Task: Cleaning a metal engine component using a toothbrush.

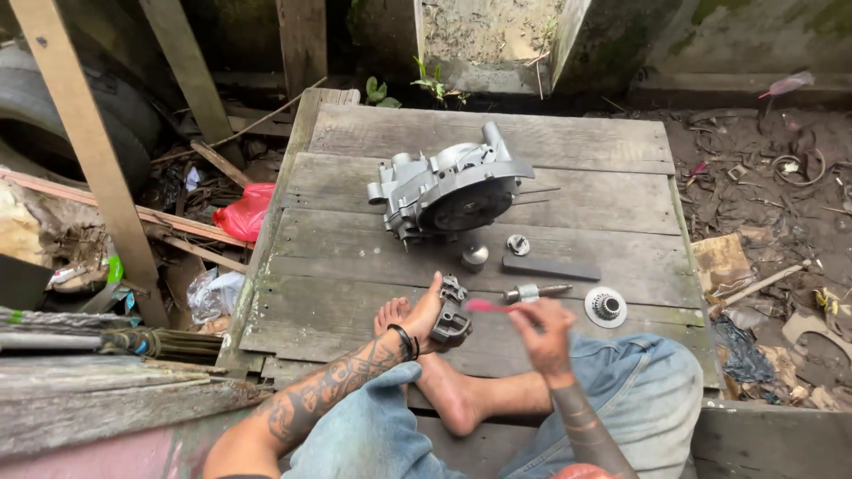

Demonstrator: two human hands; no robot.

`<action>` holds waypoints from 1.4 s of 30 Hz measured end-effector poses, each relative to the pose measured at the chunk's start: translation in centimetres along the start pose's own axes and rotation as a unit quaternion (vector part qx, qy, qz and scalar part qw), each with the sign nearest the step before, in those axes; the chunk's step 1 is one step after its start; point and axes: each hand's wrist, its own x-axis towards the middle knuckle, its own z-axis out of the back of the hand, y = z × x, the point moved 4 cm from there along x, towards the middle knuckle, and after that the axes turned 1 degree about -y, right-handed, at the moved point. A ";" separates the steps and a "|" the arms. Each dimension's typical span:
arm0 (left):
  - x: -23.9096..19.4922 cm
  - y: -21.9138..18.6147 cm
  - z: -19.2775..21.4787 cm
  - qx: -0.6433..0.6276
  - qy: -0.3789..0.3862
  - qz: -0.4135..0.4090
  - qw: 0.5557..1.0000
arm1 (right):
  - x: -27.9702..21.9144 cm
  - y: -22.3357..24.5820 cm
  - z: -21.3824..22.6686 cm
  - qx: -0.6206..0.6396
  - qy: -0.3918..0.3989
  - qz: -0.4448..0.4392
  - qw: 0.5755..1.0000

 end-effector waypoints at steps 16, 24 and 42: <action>-5.0 -2.5 -4.0 0.032 0.077 -0.016 0.996 | -0.9 0.7 -1.7 0.043 0.033 0.069 0.996; -1.2 -2.1 -3.1 -0.001 0.114 -0.059 0.992 | 0.1 0.2 -2.3 0.054 0.041 0.033 0.997; -9.4 -5.5 -4.2 -0.083 0.037 -0.065 0.994 | 2.5 0.8 -1.2 0.005 0.038 0.082 0.996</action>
